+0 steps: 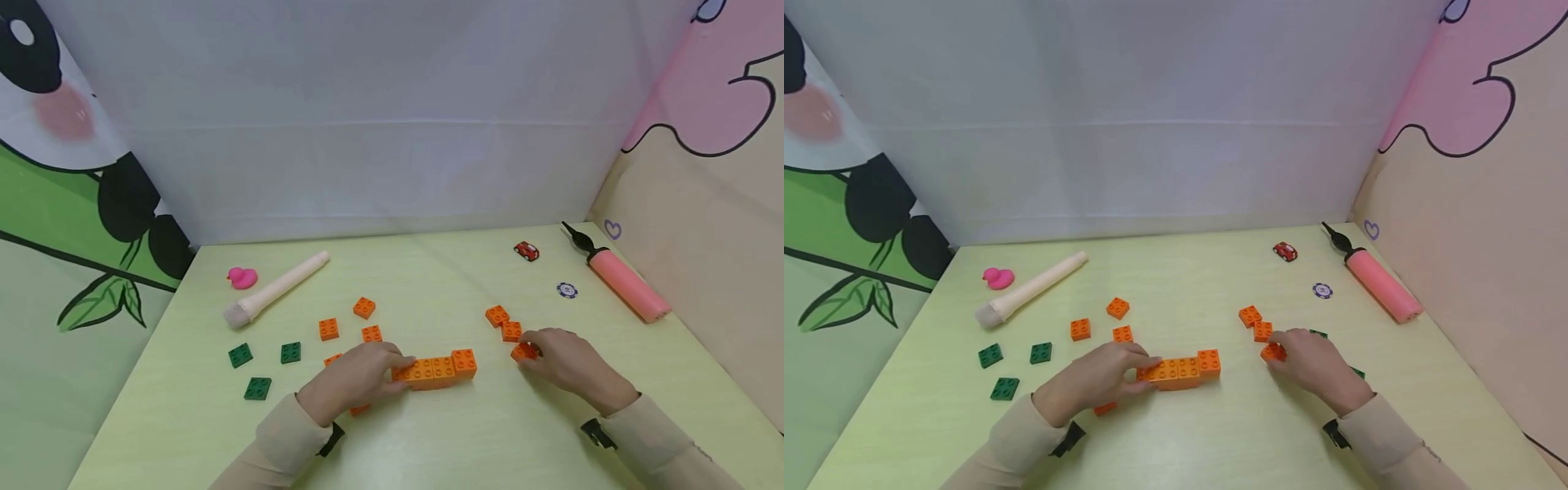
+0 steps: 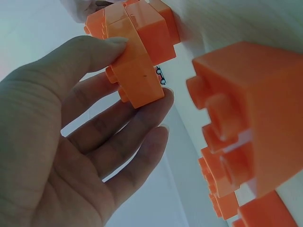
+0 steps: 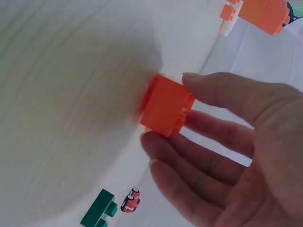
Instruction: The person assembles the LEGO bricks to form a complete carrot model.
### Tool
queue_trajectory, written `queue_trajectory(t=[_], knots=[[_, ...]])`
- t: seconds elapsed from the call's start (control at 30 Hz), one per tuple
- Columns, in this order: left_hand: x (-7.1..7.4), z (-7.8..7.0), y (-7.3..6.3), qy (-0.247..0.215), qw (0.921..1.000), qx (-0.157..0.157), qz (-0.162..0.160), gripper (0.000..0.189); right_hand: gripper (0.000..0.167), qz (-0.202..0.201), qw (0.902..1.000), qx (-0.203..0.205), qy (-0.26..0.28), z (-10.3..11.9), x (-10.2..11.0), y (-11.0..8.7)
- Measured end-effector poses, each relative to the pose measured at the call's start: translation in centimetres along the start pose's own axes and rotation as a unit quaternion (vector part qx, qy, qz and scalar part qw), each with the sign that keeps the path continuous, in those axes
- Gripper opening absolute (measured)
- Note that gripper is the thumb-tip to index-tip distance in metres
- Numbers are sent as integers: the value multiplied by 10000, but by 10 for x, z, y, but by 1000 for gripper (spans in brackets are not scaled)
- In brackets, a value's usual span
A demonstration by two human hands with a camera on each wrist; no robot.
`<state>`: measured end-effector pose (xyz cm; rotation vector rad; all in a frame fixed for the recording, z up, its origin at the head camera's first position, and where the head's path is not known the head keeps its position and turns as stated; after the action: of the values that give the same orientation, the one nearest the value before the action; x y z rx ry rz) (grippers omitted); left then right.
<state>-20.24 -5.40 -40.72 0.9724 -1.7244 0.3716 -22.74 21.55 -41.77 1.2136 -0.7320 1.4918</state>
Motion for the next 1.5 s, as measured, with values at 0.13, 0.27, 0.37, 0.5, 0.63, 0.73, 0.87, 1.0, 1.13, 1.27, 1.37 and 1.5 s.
queue_trajectory(t=[0.13, 0.27, 0.37, 0.5, 0.63, 0.73, 0.87, 1.0, 1.13, 1.27, 1.37, 1.5], knots=[[1, 0, 1, 12, 10000, -18, -7, 35, 30, -257, 9992, 189, 245, 2, 7, -1], [0, 0, 1, -11, 10000, 21, 35, 35, 31, -680, 9951, 572, 431, 10, 17, -1], [-1, 0, 0, -33, 10000, 48, 61, 35, 32, -1045, 9865, 1063, 671, 23, 26, 1], [-1, 0, 0, -33, 10000, 50, 38, 35, 37, -1362, 9662, 1824, 1211, 45, 34, 3], [-1, 0, 1, 23, 10000, 37, 8, 35, 38, -1179, 9536, 2287, 1566, 69, 31, 8], [-1, 0, 1, 59, 10000, 50, 12, 36, 36, -786, 9511, 2462, 1692, 88, 23, 10], [0, 0, 2, 82, 9999, 99, 26, 36, 37, -350, 9467, 2689, 1737, 109, 11, 9], [0, 0, 2, 103, 9998, 173, 65, 37, 36, -314, 9438, 2900, 1552, 119, 1, 7], [-2, 1, 2, 96, 9996, 232, 139, 37, 36, -343, 9459, 2913, 1384, 118, -6, 7], [-2, 0, 1, 65, 9995, 244, 163, 36, 36, -177, 9521, 2760, 1305, 116, -11, 8], [-2, -1, 1, 47, 9996, 221, 152, 36, 36, -10, 9559, 2613, 1343, 115, -14, 9], [-1, -1, 1, 38, 9996, 229, 143, 36, 35, 156, 9569, 2442, 1563, 114, -15, 11]])
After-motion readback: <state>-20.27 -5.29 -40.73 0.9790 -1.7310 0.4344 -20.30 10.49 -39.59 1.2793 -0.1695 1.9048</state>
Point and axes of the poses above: each hand's wrist, its own y-axis towards the middle knuckle, its own x-axis out of the back of the hand, z = x × y, the point moved 8 cm from there along y, towards the middle knuckle, and after that the axes turned 13 degrees about -z, right-handed, at the moved point
